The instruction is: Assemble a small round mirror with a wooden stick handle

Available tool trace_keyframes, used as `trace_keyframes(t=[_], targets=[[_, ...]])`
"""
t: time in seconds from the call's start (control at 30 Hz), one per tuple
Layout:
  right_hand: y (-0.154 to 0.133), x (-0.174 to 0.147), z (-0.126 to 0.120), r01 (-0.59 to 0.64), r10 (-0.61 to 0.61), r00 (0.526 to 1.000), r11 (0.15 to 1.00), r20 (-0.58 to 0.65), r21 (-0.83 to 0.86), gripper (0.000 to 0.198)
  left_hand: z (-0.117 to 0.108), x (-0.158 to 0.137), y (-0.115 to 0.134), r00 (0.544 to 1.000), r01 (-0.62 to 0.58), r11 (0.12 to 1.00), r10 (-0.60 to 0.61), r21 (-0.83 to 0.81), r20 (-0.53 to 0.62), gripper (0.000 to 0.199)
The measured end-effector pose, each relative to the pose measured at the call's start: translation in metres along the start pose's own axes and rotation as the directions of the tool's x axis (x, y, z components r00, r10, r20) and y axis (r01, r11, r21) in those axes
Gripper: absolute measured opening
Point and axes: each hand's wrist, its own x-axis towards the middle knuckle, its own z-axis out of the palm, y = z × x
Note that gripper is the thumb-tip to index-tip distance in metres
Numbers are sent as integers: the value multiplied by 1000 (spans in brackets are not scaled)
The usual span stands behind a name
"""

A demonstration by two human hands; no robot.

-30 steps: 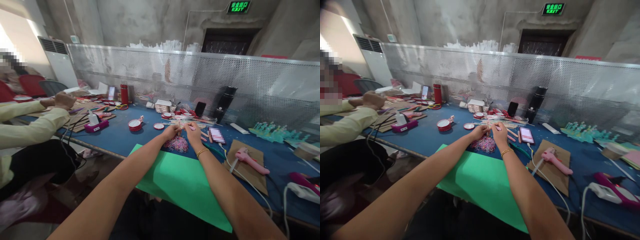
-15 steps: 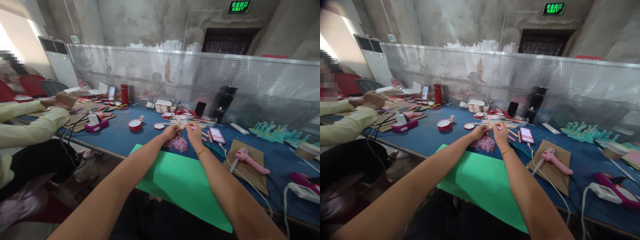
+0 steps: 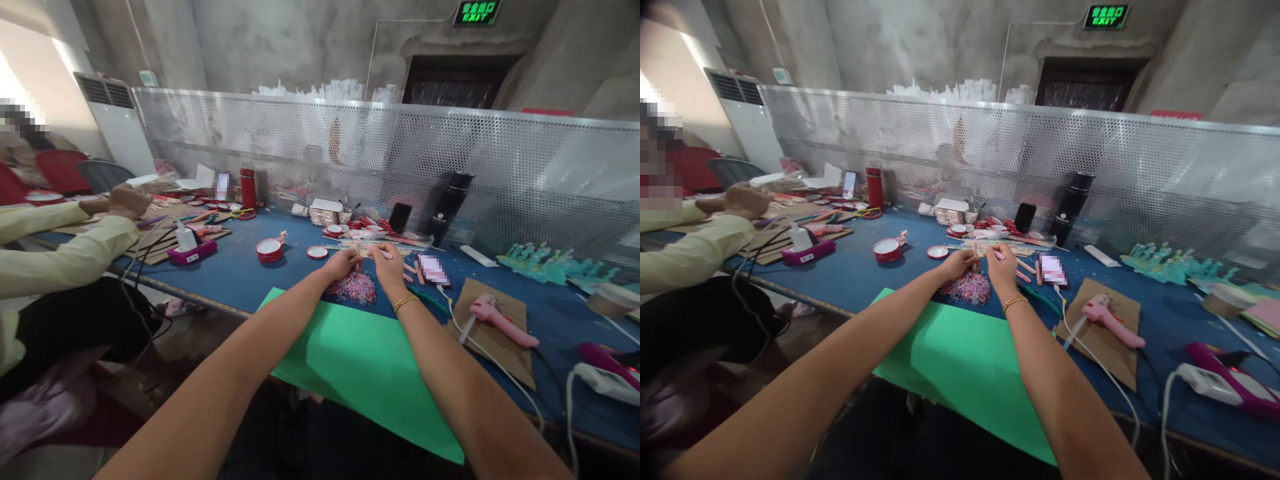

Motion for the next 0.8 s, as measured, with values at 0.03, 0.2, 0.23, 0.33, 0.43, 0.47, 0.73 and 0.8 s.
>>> trace_keyframes(t=[0.03, 0.2, 0.23, 0.33, 0.43, 0.47, 0.73, 0.8], targets=[[-1, -1, 0, 8, -8, 1000, 1000, 17, 5, 18, 0, 0, 0, 1000, -15, 1000, 15, 2, 4, 33], [-3, -1, 1, 29, -29, 999, 1000, 40, 0, 18, -1, -2, 1, 999, -37, 999, 37, -2, 8, 33], [-2, -1, 0, 24, -24, 999, 1000, 24, -8, 18, -1, -1, 1, 1000, -26, 1000, 26, 7, 2, 33], [-2, 0, 0, 7, -7, 1000, 1000, -3, -2, 17, -1, 1, -2, 1000, -12, 999, 12, 33, -7, 33], [-4, -1, 1, 14, -14, 1000, 1000, 21, 15, 18, -1, 2, -4, 999, -42, 998, 42, 40, -4, 35], [-5, -2, 1, 16, -16, 999, 1000, 34, 14, 19, -1, 1, -4, 999, -52, 998, 52, 40, -1, 35], [-4, 0, -1, 3, -3, 1000, 1000, 0, -5, 17, -1, 3, -6, 1000, -14, 998, 16, 66, -19, 33], [-4, -1, 0, 5, -5, 1000, 1000, 3, 7, 18, 0, 4, -7, 1000, -26, 998, 26, 53, -5, 35]])
